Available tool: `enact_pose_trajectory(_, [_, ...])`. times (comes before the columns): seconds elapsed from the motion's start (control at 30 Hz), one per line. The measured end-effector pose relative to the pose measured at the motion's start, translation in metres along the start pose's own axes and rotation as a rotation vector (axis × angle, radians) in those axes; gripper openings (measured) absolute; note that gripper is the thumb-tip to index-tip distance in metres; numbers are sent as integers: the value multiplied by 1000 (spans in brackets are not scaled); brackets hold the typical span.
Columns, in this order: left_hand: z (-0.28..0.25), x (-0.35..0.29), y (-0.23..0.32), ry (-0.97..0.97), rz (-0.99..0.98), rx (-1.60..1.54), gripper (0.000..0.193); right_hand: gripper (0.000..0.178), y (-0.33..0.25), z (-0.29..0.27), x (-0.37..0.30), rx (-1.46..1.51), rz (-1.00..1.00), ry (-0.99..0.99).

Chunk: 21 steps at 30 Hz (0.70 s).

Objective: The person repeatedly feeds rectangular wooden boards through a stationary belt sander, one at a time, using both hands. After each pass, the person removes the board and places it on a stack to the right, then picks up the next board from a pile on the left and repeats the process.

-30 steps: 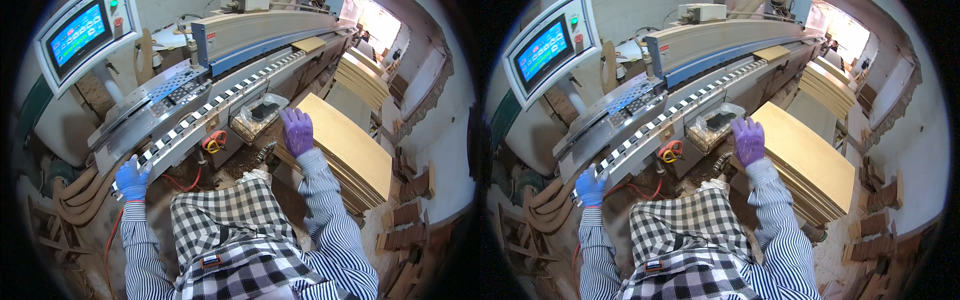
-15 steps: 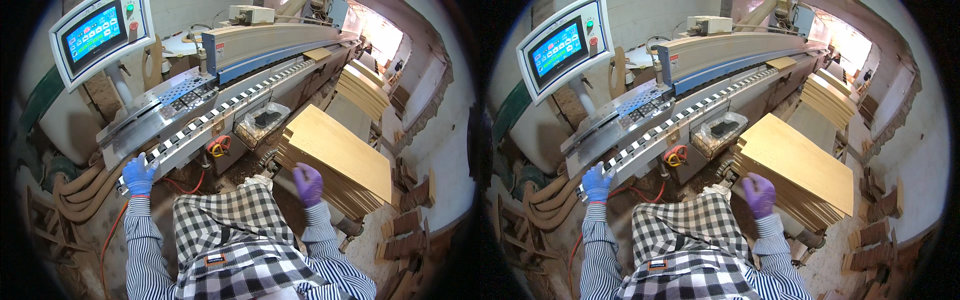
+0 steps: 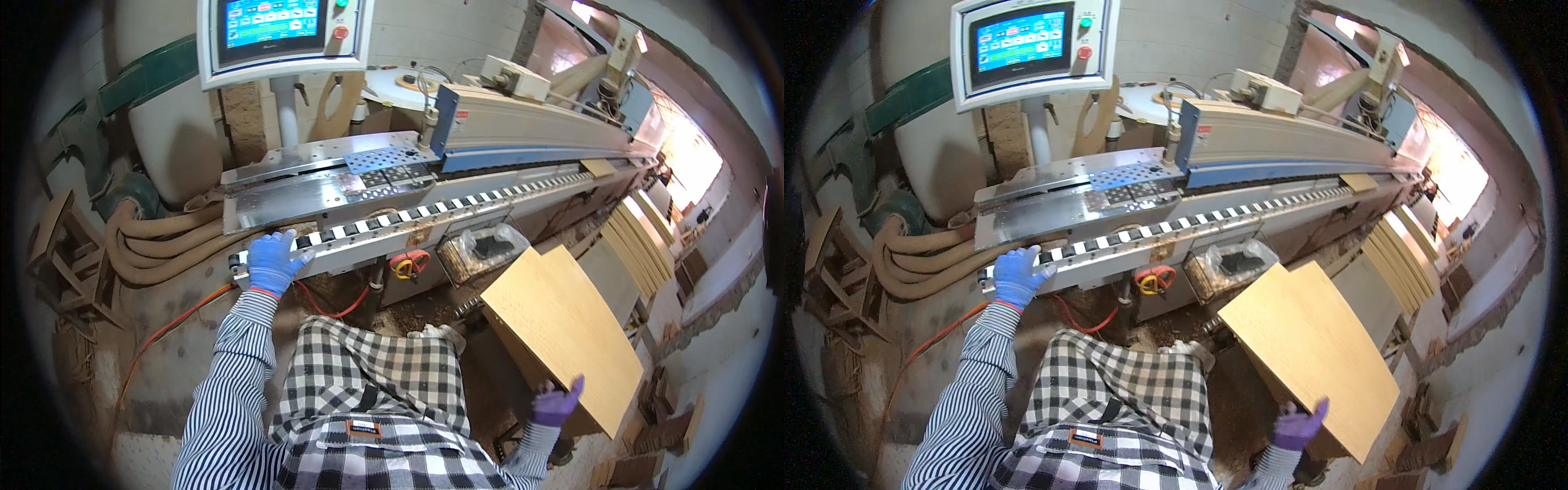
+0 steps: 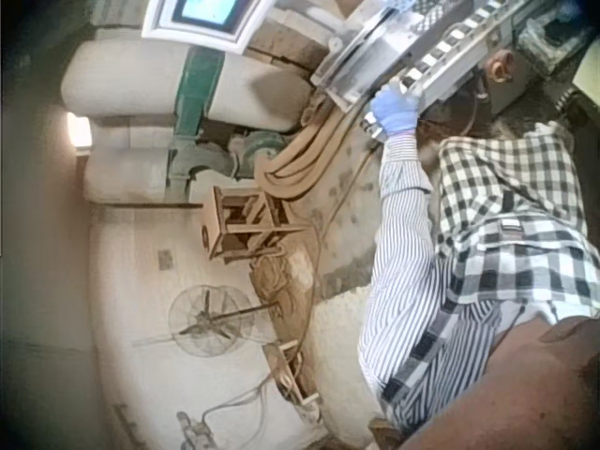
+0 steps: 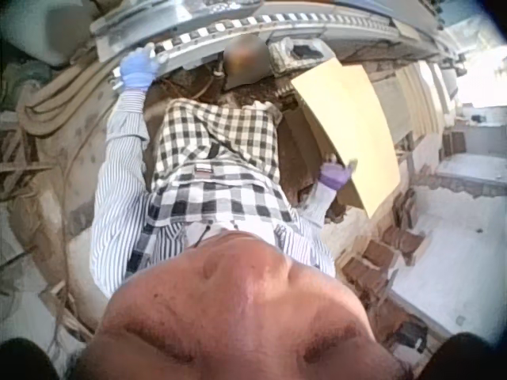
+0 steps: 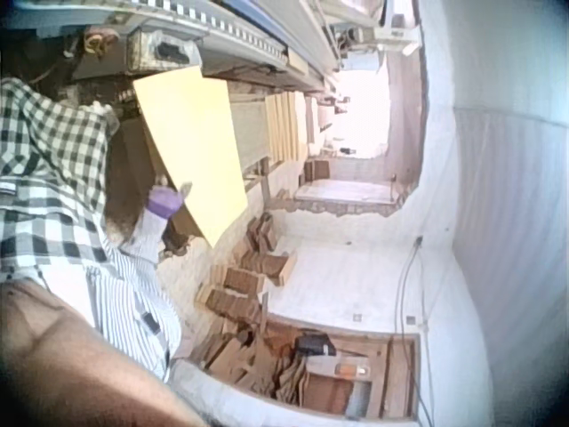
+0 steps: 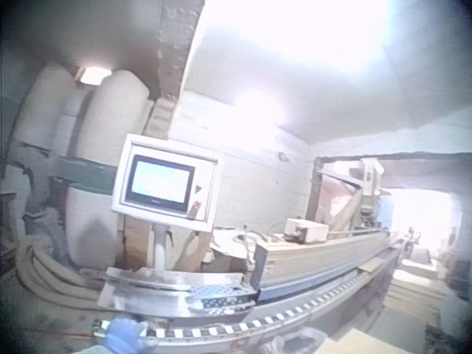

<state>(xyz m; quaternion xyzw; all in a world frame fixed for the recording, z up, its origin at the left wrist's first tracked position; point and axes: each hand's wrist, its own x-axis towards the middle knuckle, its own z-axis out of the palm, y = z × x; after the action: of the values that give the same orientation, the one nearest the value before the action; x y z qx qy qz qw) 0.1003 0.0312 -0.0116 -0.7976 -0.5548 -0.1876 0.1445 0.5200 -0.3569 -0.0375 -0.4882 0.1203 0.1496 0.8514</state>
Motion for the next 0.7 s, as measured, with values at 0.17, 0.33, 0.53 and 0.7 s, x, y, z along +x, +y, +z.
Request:
enact_pose_trajectory(0.17, [-4, -4, -7, 12, 2, 16, 64, 32, -27, -39, 32, -6, 67, -119])
enact_pose_trajectory(0.33, [-3, -16, -15, 170, 171, -147, 71, 23, 7, -40, 37, -89, -119, -175])
enact_pose_trajectory(0.53, [-61, -67, 21, -36, 224, -504, 88, 25, 59, 68, -23, -95, 163, -618])
enact_pose_trajectory(0.7, [-68, -105, -2, -8, 168, -402, 89, 23, 138, 150, -69, -161, 533, -927])
